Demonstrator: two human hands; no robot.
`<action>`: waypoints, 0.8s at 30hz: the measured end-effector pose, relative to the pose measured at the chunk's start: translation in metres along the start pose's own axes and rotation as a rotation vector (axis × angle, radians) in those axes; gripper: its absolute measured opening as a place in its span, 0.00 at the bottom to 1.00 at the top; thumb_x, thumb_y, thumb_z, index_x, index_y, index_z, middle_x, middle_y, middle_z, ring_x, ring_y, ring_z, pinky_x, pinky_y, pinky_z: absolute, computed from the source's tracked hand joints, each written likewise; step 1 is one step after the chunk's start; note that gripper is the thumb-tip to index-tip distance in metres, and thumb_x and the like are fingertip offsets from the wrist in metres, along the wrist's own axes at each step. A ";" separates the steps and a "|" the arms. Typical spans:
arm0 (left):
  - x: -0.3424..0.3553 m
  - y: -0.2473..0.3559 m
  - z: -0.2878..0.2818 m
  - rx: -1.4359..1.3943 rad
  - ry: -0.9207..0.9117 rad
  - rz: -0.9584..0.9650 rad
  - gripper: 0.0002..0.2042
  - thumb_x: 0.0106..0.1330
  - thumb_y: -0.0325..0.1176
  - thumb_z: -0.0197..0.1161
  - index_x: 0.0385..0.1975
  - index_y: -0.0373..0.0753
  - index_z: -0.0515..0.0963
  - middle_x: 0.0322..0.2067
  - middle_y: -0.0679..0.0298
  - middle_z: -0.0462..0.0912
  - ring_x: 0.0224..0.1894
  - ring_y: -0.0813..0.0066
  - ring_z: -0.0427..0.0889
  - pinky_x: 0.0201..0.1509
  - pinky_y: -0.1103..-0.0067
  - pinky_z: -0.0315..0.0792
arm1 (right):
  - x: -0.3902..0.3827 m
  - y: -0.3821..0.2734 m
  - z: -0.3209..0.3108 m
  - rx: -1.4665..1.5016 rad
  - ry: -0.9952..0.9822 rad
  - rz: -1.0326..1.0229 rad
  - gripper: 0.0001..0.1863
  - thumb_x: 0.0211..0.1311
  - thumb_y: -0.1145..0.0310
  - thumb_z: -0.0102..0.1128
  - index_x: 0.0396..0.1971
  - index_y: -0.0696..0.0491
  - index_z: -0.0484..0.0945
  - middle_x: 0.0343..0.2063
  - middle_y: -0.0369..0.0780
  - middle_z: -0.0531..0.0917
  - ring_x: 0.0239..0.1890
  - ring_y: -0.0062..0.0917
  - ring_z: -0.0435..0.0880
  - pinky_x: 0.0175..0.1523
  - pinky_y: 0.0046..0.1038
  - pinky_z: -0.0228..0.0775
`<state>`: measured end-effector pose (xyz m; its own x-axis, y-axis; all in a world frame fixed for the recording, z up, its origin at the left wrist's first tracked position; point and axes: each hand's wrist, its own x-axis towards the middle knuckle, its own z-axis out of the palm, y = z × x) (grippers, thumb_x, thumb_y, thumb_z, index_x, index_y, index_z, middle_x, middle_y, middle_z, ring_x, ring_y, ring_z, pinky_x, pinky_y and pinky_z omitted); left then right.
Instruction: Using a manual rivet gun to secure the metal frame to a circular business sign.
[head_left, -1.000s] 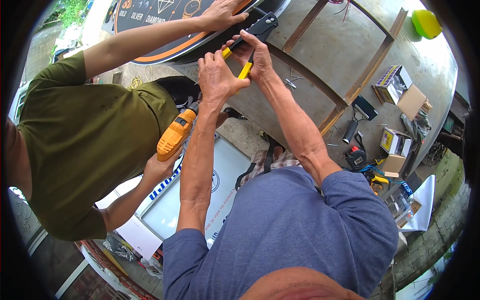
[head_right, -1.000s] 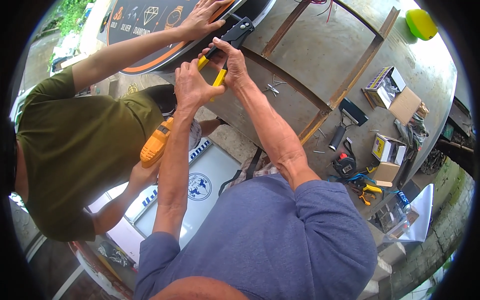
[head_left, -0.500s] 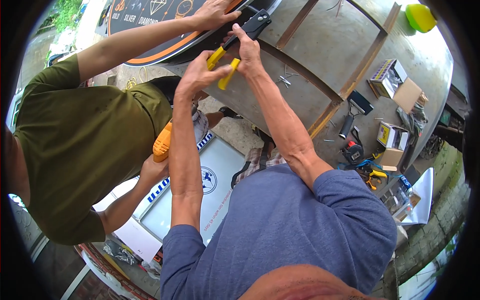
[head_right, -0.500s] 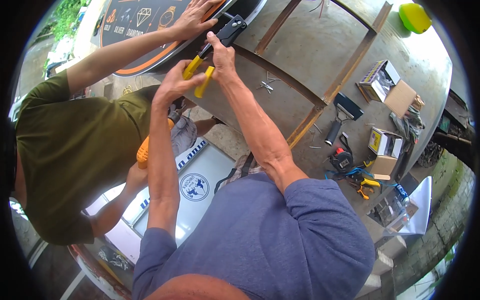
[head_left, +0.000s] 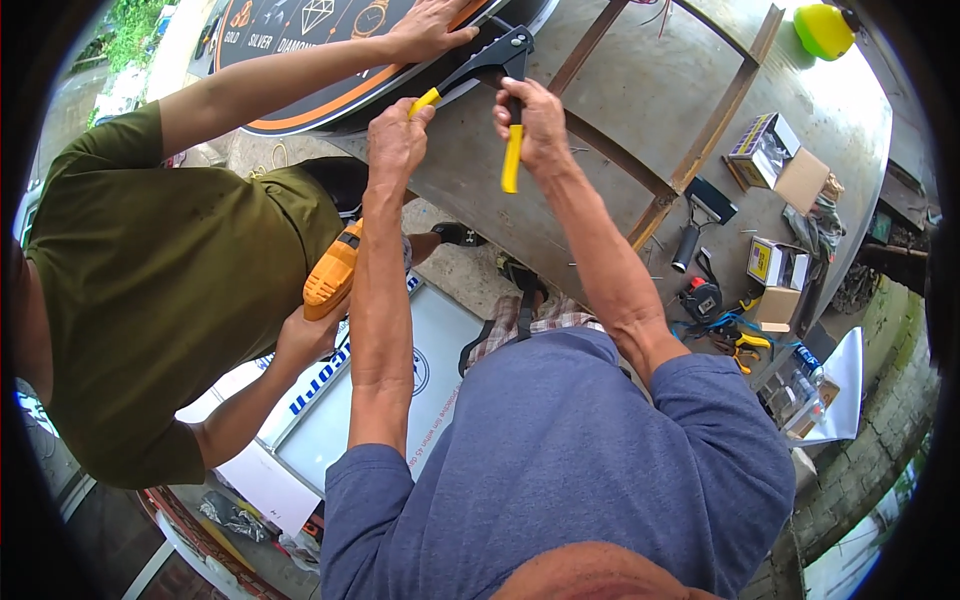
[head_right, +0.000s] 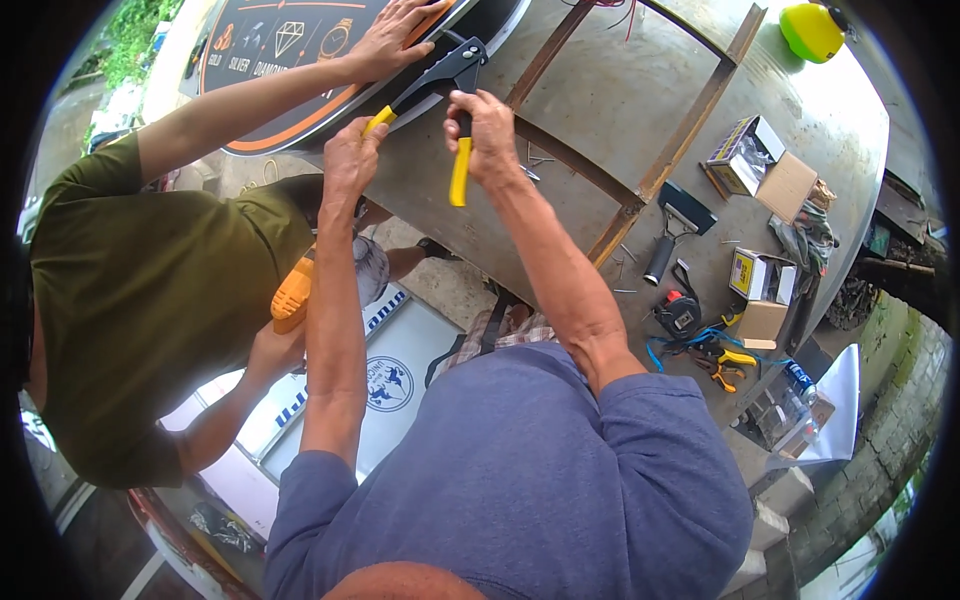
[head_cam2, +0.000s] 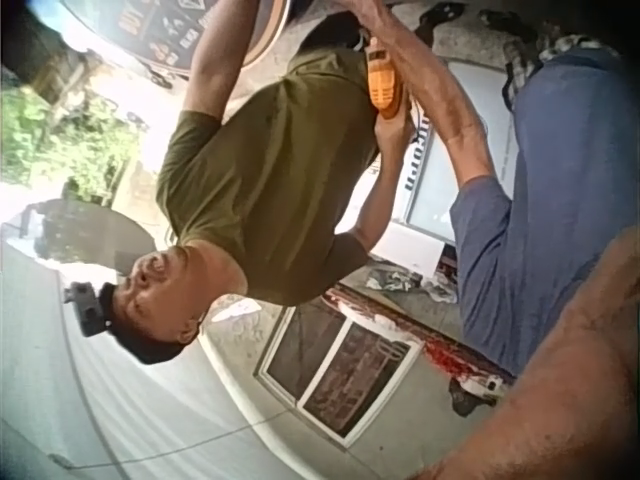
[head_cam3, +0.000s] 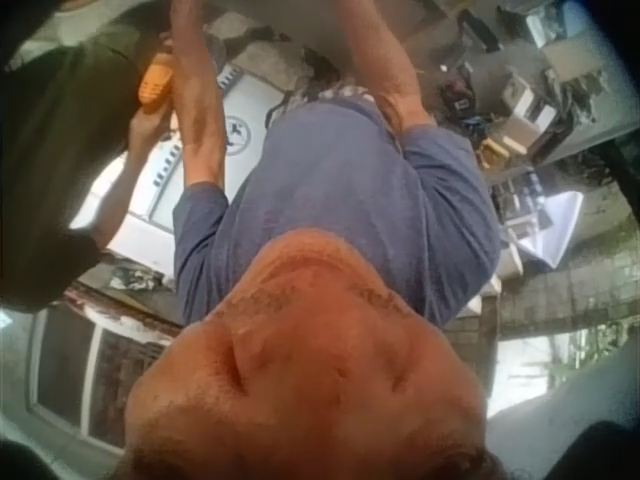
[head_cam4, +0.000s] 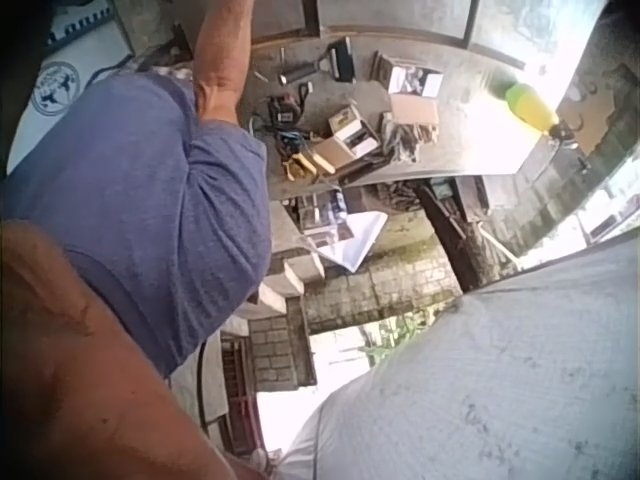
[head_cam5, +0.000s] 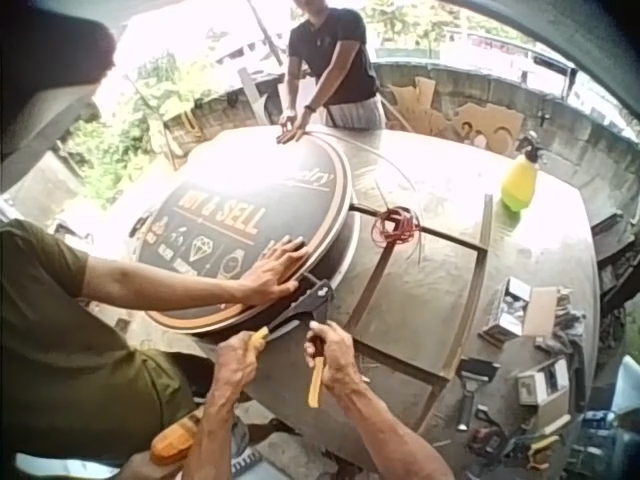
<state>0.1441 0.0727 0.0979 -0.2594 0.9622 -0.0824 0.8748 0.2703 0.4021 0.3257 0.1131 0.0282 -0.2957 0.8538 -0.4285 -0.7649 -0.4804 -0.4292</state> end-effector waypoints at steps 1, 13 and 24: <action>-0.004 0.005 0.003 0.009 -0.012 -0.001 0.24 0.69 0.51 0.61 0.50 0.33 0.80 0.41 0.44 0.84 0.46 0.46 0.83 0.52 0.63 0.75 | 0.007 0.014 0.004 0.080 0.042 0.020 0.09 0.59 0.70 0.64 0.31 0.56 0.73 0.25 0.38 0.77 0.19 0.22 0.77 0.18 0.24 0.68; -0.032 0.048 0.001 0.393 -0.127 0.149 0.64 0.25 0.78 0.74 0.52 0.21 0.66 0.50 0.39 0.75 0.58 0.46 0.74 0.66 0.63 0.64 | 0.024 0.029 0.019 0.345 -0.324 0.170 0.21 0.61 0.65 0.67 0.47 0.64 0.75 0.43 0.52 0.83 0.48 0.44 0.83 0.63 0.48 0.72; -0.014 0.033 0.012 0.340 -0.031 -0.027 0.31 0.39 0.47 0.81 0.42 0.37 0.80 0.33 0.52 0.87 0.36 0.57 0.89 0.43 0.67 0.82 | 0.049 0.052 0.048 0.045 0.162 -0.103 0.16 0.57 0.59 0.70 0.26 0.55 0.74 0.15 0.40 0.77 0.16 0.29 0.80 0.25 0.31 0.78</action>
<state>0.1815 0.0688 0.1016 -0.2761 0.9539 -0.1181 0.9556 0.2856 0.0725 0.2441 0.1395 0.0231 -0.1214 0.8524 -0.5085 -0.8123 -0.3798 -0.4427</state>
